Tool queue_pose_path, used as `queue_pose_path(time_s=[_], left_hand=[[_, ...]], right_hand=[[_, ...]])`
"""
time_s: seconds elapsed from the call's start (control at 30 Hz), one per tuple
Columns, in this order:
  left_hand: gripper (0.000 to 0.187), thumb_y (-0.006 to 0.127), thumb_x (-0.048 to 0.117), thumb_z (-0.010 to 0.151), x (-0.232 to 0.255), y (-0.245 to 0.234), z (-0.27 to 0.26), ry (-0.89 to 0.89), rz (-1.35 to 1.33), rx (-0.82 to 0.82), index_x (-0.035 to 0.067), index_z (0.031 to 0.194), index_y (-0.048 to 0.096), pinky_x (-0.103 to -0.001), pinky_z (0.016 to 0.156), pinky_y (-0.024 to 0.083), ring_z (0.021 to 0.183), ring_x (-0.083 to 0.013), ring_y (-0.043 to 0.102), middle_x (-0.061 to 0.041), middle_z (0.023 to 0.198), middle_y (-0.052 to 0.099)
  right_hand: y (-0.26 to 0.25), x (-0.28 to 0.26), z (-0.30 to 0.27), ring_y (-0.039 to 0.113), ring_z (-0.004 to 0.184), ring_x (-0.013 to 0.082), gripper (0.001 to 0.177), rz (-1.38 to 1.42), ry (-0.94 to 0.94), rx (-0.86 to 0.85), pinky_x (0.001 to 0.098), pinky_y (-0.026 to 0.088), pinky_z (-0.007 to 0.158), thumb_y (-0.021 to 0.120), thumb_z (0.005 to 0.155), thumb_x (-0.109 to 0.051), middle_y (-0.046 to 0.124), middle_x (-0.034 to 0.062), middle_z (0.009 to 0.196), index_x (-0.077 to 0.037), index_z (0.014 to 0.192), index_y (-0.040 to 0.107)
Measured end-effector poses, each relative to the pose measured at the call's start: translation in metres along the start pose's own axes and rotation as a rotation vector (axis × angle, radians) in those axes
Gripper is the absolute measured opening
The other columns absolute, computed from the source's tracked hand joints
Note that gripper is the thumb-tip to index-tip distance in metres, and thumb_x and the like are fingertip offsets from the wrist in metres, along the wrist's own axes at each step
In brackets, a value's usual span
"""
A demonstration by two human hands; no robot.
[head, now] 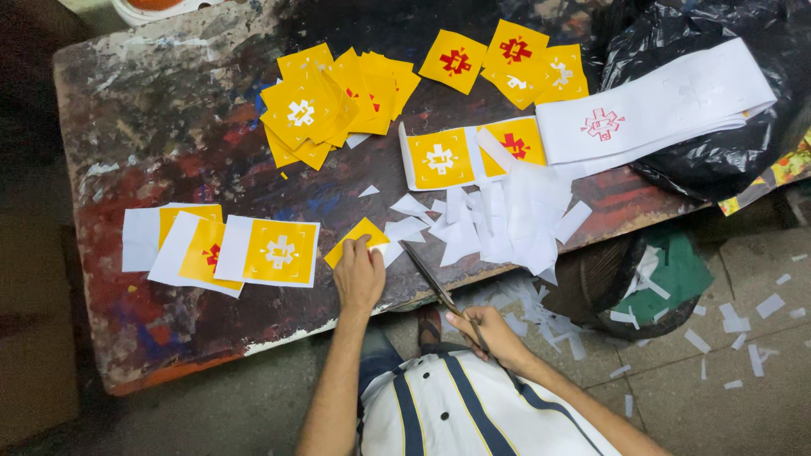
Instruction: The person uses scissors to cut yellow paper sheets with red symbols into smaller pieces. The person repeatedly picks up sheets, cuts them, and places the cut pieces on the table.
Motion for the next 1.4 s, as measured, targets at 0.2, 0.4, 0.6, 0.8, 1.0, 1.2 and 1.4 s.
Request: queue_pose_path(time_s=[0.2,0.4,0.6,0.8,1.0,1.2,1.4], left_hand=[[0.04,0.077,0.037,0.083,0.012,-0.001,-0.003,0.112,-0.026,-0.049,0.007,0.11,0.072,-0.047,0.072,0.052,0.084,-0.0359,0.066,-0.015,0.094,0.063],[0.034,0.073,0.036,0.089,-0.032,0.013,0.001,-0.137,-0.21,-0.219,0.003,0.097,0.076,-0.045,0.065,0.051,0.07,-0.0348,0.067,-0.018,0.079,0.068],[0.034,0.068,0.035,0.095,-0.053,0.017,-0.01,-0.265,-0.279,-0.161,0.006,0.109,0.077,-0.042,0.068,0.055,0.075,-0.0349,0.074,-0.021,0.079,0.073],[0.035,0.066,0.027,0.091,-0.082,0.037,-0.026,-0.428,-0.425,-0.173,0.0,0.114,0.07,-0.042,0.068,0.057,0.069,-0.0333,0.078,-0.021,0.077,0.073],[0.025,0.071,0.012,0.082,-0.079,0.012,-0.03,-0.269,-0.172,0.112,-0.003,0.101,0.072,-0.046,0.069,0.054,0.068,-0.0366,0.069,-0.021,0.07,0.069],[0.02,0.066,0.011,0.087,-0.108,0.021,-0.043,-0.489,-0.448,0.146,-0.002,0.102,0.064,-0.04,0.063,0.058,0.059,-0.0285,0.074,-0.019,0.071,0.071],[0.019,0.069,0.007,0.088,-0.107,0.02,-0.043,-0.426,-0.43,0.175,-0.004,0.102,0.064,-0.036,0.059,0.056,0.057,-0.0253,0.074,-0.018,0.075,0.073]], right_hand=[[-0.003,-0.001,-0.003,0.041,0.031,0.0082,0.053,0.032,0.007,0.016,0.026,0.028,0.032,0.069,0.094,-0.046,0.047,0.0009,0.045,-0.008,0.063,0.049],[0.001,-0.002,-0.002,0.042,0.032,0.008,0.05,0.079,0.007,0.006,0.0263,0.028,0.032,0.07,0.093,-0.043,0.048,-0.0001,0.046,-0.008,0.064,0.051],[0.006,-0.004,-0.002,0.04,0.032,0.0078,0.051,0.039,-0.007,-0.02,0.0261,0.026,0.032,0.07,0.094,-0.041,0.047,0.0001,0.045,-0.008,0.061,0.05],[0.009,0.002,-0.001,0.04,0.032,0.0081,0.054,0.019,-0.009,-0.032,0.0264,0.028,0.033,0.071,0.095,-0.042,0.046,-0.0004,0.045,-0.009,0.059,0.047],[0.015,0.013,0.002,0.043,0.036,0.008,0.053,-0.048,-0.025,-0.051,0.0269,0.029,0.036,0.071,0.093,-0.044,0.048,-0.0013,0.047,-0.011,0.059,0.049],[0.023,0.026,0.005,0.044,0.041,0.0067,0.056,-0.117,-0.016,-0.086,0.0269,0.03,0.04,0.071,0.092,-0.052,0.05,-0.002,0.049,-0.011,0.06,0.054],[0.034,0.022,0.006,0.04,0.04,0.0079,0.056,-0.15,0.002,-0.113,0.028,0.026,0.04,0.069,0.091,-0.055,0.047,-0.0018,0.046,-0.01,0.06,0.055]])
Point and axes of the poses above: each hand's wrist, its own z-axis towards the middle knuckle, its own y-axis out of the palm, x = y × z, the point moved 10 cm from there along z, towards the middle knuckle
